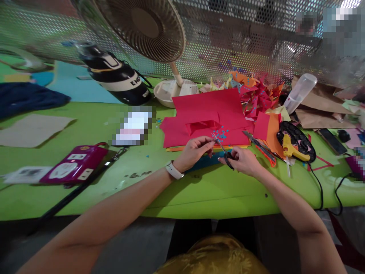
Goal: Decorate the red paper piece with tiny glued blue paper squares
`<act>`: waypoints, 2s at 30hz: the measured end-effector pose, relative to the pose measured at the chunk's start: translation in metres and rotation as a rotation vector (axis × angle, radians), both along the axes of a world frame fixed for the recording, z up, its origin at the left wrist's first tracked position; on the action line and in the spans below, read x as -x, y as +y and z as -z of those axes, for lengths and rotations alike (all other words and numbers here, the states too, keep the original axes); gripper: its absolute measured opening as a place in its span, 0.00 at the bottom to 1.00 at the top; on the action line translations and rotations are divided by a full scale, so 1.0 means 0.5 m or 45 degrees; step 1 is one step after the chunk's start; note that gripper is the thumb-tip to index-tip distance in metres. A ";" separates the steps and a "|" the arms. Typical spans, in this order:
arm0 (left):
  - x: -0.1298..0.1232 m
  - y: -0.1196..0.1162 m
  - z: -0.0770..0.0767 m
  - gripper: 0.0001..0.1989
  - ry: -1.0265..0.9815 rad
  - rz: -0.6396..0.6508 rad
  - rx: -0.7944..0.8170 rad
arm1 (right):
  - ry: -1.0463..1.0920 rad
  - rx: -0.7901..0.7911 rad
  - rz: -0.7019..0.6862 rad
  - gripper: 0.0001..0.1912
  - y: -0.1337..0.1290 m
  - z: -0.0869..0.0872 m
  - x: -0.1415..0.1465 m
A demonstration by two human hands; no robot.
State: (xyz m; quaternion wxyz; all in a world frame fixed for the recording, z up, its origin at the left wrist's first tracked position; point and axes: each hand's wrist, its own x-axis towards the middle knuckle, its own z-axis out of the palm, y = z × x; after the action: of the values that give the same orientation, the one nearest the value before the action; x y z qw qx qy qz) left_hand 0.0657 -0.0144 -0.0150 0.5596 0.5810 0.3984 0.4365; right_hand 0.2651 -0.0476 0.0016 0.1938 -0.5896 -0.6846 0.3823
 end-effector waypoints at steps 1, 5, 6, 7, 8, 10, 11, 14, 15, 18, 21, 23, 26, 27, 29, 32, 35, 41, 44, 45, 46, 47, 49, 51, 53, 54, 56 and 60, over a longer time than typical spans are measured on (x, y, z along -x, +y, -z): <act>0.000 0.001 0.001 0.08 -0.001 0.002 0.001 | 0.002 0.000 -0.002 0.23 0.000 0.000 0.000; 0.000 0.001 0.002 0.08 -0.006 0.005 0.006 | 0.007 0.004 -0.001 0.23 0.000 0.001 -0.001; 0.000 0.001 0.002 0.08 -0.006 0.004 0.009 | 0.008 0.005 0.002 0.24 0.000 0.000 -0.001; 0.000 0.001 0.002 0.08 -0.006 0.003 0.013 | 0.009 0.005 0.005 0.24 0.000 0.000 -0.001; -0.001 0.001 0.001 0.08 -0.006 0.001 0.016 | 0.011 0.003 0.006 0.24 0.000 0.000 -0.001; -0.001 0.001 0.001 0.08 -0.005 0.001 0.020 | 0.009 0.000 0.007 0.24 0.000 -0.001 0.000; -0.001 0.001 0.000 0.08 -0.005 0.002 0.021 | 0.005 0.000 0.006 0.24 -0.001 -0.002 0.000; -0.001 0.002 0.001 0.08 -0.009 0.013 0.022 | -0.010 0.002 0.007 0.24 -0.001 -0.002 0.001; 0.000 0.002 0.002 0.09 -0.011 0.016 0.021 | -0.013 0.004 0.008 0.23 -0.001 -0.002 0.001; 0.000 0.003 0.003 0.08 -0.017 0.019 0.019 | -0.014 0.007 0.010 0.24 -0.001 0.000 0.001; 0.000 0.002 0.002 0.08 -0.013 0.015 0.023 | -0.006 0.004 0.010 0.24 0.000 0.001 0.000; 0.000 0.001 0.000 0.08 -0.011 0.011 0.026 | 0.000 0.004 0.010 0.24 0.000 0.001 0.000; 0.001 0.001 0.000 0.08 -0.029 0.010 0.034 | 0.008 0.008 0.008 0.24 0.000 0.000 -0.001; 0.001 0.002 0.001 0.08 -0.051 0.007 0.043 | 0.010 0.010 0.011 0.24 0.000 -0.001 -0.001; 0.002 0.004 0.004 0.10 -0.115 -0.010 0.081 | 0.019 0.009 0.020 0.24 0.000 -0.001 -0.001; 0.003 0.008 0.008 0.13 -0.211 -0.068 0.177 | 0.037 0.003 0.036 0.24 0.000 0.000 -0.001; 0.002 0.008 0.008 0.10 -0.208 -0.056 0.213 | 0.053 0.001 0.036 0.24 0.000 0.003 -0.002; 0.000 0.005 0.004 0.09 -0.072 -0.004 0.103 | 0.224 0.094 0.078 0.24 0.011 0.005 -0.004; 0.000 0.005 0.004 0.08 -0.060 -0.031 0.091 | 0.333 0.195 0.154 0.25 0.018 0.000 -0.005; 0.000 0.005 0.004 0.09 -0.073 -0.055 0.082 | 0.362 0.215 0.178 0.25 0.020 -0.002 -0.006; 0.001 0.006 0.003 0.09 -0.096 -0.093 0.069 | 0.389 0.223 0.199 0.26 0.022 -0.003 -0.006; 0.002 0.006 0.002 0.09 -0.126 -0.145 0.051 | 0.412 0.218 0.218 0.26 0.023 -0.005 -0.007; 0.004 0.009 -0.001 0.09 -0.190 -0.268 0.007 | 0.431 0.158 0.256 0.25 0.025 -0.008 -0.011; 0.007 0.013 -0.001 0.09 -0.239 -0.380 -0.033 | 0.413 0.048 0.297 0.25 0.028 -0.010 -0.018; 0.010 0.020 0.001 0.09 -0.250 -0.440 -0.046 | 0.367 -0.047 0.318 0.25 0.033 -0.011 -0.029; 0.011 0.023 0.003 0.09 -0.239 -0.450 -0.051 | 0.340 -0.085 0.319 0.25 0.036 -0.012 -0.036; 0.015 0.029 0.006 0.09 -0.176 -0.444 -0.075 | 0.257 -0.164 0.317 0.25 0.042 -0.014 -0.052; 0.024 0.035 0.011 0.14 0.167 -0.378 -0.233 | -0.093 -0.426 0.345 0.23 0.053 -0.023 -0.085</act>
State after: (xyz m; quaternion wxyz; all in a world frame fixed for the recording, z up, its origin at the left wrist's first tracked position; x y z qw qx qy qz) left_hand 0.0539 0.0032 -0.0204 0.4067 0.5917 0.4738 0.5099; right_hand 0.3074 -0.0210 0.0131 0.3136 -0.6493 -0.6596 0.2122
